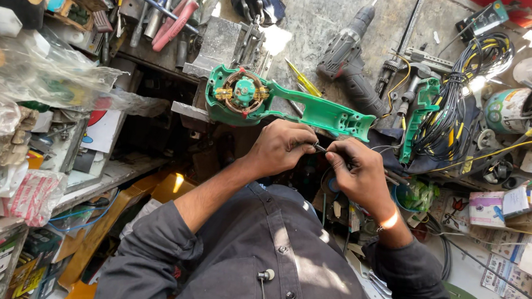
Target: The person disassembles a green angle grinder at a cluttered repair workbench. They unscrew the housing screws with a screwdriver, pry the casing apart, lift out the armature and internal components by hand, and handle the switch and wiring while separating the parts.
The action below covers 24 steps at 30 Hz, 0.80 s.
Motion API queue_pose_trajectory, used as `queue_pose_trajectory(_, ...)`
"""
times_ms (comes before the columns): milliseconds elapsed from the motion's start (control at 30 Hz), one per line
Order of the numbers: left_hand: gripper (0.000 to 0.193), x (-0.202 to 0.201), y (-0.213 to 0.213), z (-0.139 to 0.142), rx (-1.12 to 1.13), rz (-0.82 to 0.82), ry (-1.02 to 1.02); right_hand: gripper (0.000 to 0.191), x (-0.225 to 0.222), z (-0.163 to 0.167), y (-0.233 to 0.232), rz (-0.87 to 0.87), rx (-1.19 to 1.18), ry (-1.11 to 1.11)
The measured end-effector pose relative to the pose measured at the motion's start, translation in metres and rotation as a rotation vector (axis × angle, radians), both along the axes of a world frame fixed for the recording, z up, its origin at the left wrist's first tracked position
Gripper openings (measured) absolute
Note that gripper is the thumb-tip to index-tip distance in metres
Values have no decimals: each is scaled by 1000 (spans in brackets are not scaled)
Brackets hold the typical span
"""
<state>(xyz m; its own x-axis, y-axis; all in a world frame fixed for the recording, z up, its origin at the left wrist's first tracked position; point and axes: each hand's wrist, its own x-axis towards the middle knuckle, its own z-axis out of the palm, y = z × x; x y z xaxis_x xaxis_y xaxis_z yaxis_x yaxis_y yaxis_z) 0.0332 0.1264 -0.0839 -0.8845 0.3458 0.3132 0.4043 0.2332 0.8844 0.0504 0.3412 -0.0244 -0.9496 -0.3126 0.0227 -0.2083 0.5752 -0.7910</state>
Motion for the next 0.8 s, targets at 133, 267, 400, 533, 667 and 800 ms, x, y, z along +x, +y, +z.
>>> queue_pose_trajectory(133, 17, 8, 4, 2, -26, 75, 113, 12, 2, -8, -1, 11, -13, 53)
queue_pose_trajectory(267, 21, 5, 1, 7, -36, 44, 160, 12, 6, -19, 5, -27, -212, -48)
queue_pose_trajectory(400, 45, 6, -6, 11, -18, -13, 25, 11, 10, -30, 13, 19, -314, -21)
queue_pose_trajectory(533, 35, 9, -6, 12, -6, -62, 85, 12, 14, -37, 18, 5, -266, 54)
queue_pose_trajectory(667, 39, 12, -7, 15, -62, 6, 132, 14, 18, -35, 18, -36, -157, 211)
queue_pose_trajectory(800, 24, 17, -6, 16, -45, -27, 210, 18, 19, -30, 13, -23, -62, 379)
